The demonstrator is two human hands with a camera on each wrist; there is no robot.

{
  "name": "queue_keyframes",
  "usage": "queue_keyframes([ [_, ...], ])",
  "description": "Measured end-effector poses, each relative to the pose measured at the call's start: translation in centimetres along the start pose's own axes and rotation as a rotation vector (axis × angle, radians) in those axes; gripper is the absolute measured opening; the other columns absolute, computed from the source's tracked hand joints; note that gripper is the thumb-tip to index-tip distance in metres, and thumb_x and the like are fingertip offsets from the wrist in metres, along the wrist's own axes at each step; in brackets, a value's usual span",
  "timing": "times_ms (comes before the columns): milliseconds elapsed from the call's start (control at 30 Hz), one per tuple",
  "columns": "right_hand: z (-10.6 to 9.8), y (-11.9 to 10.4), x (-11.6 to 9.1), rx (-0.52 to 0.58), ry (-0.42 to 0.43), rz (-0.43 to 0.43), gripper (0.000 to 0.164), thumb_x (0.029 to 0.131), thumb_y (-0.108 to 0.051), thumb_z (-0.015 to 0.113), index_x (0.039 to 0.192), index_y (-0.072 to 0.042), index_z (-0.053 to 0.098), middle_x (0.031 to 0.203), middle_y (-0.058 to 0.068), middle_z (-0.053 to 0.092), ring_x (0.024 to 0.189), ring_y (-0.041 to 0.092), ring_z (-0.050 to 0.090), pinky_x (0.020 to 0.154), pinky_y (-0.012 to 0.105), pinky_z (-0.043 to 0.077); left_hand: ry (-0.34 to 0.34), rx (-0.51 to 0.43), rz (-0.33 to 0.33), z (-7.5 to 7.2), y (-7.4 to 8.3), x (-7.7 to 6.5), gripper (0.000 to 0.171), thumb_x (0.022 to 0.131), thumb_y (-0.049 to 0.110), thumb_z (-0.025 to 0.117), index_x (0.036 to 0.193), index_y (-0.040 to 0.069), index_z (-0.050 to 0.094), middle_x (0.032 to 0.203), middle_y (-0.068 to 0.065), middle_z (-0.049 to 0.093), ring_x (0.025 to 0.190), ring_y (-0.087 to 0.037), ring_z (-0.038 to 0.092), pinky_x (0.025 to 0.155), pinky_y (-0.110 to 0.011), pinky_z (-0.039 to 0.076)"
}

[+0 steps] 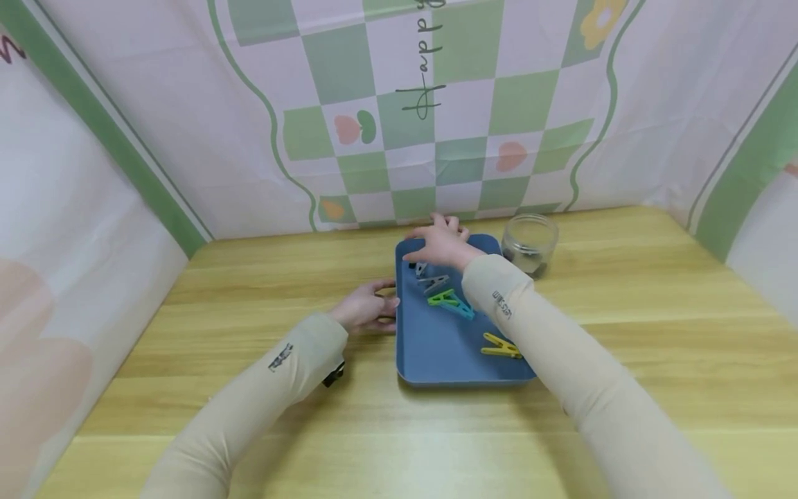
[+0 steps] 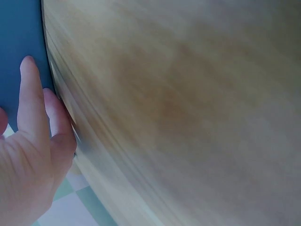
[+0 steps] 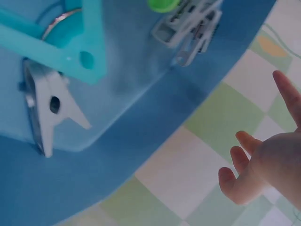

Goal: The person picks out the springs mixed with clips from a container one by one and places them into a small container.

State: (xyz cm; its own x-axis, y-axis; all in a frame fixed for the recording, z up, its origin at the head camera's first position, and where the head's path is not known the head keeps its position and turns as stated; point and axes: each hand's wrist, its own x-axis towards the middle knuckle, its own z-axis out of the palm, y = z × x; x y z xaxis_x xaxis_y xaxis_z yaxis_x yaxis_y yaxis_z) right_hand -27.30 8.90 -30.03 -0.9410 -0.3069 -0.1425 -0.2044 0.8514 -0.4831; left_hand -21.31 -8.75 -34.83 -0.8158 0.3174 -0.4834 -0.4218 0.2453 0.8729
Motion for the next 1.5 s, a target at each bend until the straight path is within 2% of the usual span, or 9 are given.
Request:
queue_keyframes([
  [200, 0.8, 0.6, 0.8, -0.063, -0.050, 0.045, 0.051, 0.088, -0.039, 0.065, 0.136, -0.024, 0.054, 0.156, 0.021, 0.001, 0.133, 0.043, 0.005, 0.101, 0.061, 0.010, 0.004, -0.010, -0.003, 0.1, 0.0, 0.0, 0.054, 0.099, 0.008, 0.046, 0.149, 0.012, 0.026, 0.114, -0.017, 0.061, 0.096, -0.021, 0.062, 0.082, -0.035, 0.056],
  [567, 1.7, 1.0, 1.9, -0.127, -0.045, 0.047, 0.051, 0.087, -0.035, 0.067, 0.135, -0.022, 0.055, 0.158, 0.019, 0.000, 0.137, 0.046, 0.001, 0.106, 0.065, 0.006, 0.002, -0.006, -0.010, 0.1, 0.1, 0.1, 0.054, 0.099, 0.008, 0.047, 0.149, 0.012, 0.026, 0.116, -0.016, 0.060, 0.098, -0.021, 0.061, 0.084, -0.036, 0.055],
  [800, 2.1, 1.4, 2.6, -0.163, -0.033, 0.060, 0.052, 0.086, -0.036, 0.068, 0.135, -0.021, 0.055, 0.156, 0.021, 0.006, 0.137, 0.045, 0.003, 0.106, 0.065, 0.006, 0.001, 0.006, -0.005, 0.1, 0.1, 0.1, 0.054, 0.100, 0.009, 0.046, 0.149, 0.013, 0.027, 0.120, -0.018, 0.058, 0.102, -0.023, 0.061, 0.083, -0.035, 0.056],
  [1067, 2.4, 2.0, 3.2, -0.165, -0.026, 0.069, 0.051, 0.087, -0.036, 0.068, 0.134, -0.021, 0.056, 0.155, 0.021, 0.011, 0.135, 0.044, 0.006, 0.104, 0.061, 0.010, 0.001, -0.012, -0.008, 0.0, 0.1, 0.2, 0.054, 0.099, 0.008, 0.047, 0.149, 0.013, 0.027, 0.121, -0.019, 0.059, 0.103, -0.024, 0.061, 0.082, -0.035, 0.056],
  [1500, 2.7, 1.6, 3.3, -0.162, 0.029, 0.071, 0.043, 0.086, -0.033, 0.068, 0.125, -0.017, 0.063, 0.154, 0.021, 0.015, 0.136, 0.043, 0.007, 0.106, 0.061, 0.009, -0.005, -0.017, -0.008, -0.3, -0.2, 0.2, 0.054, 0.099, 0.008, 0.047, 0.149, 0.013, 0.027, 0.120, -0.018, 0.059, 0.101, -0.022, 0.061, 0.082, -0.034, 0.055],
])
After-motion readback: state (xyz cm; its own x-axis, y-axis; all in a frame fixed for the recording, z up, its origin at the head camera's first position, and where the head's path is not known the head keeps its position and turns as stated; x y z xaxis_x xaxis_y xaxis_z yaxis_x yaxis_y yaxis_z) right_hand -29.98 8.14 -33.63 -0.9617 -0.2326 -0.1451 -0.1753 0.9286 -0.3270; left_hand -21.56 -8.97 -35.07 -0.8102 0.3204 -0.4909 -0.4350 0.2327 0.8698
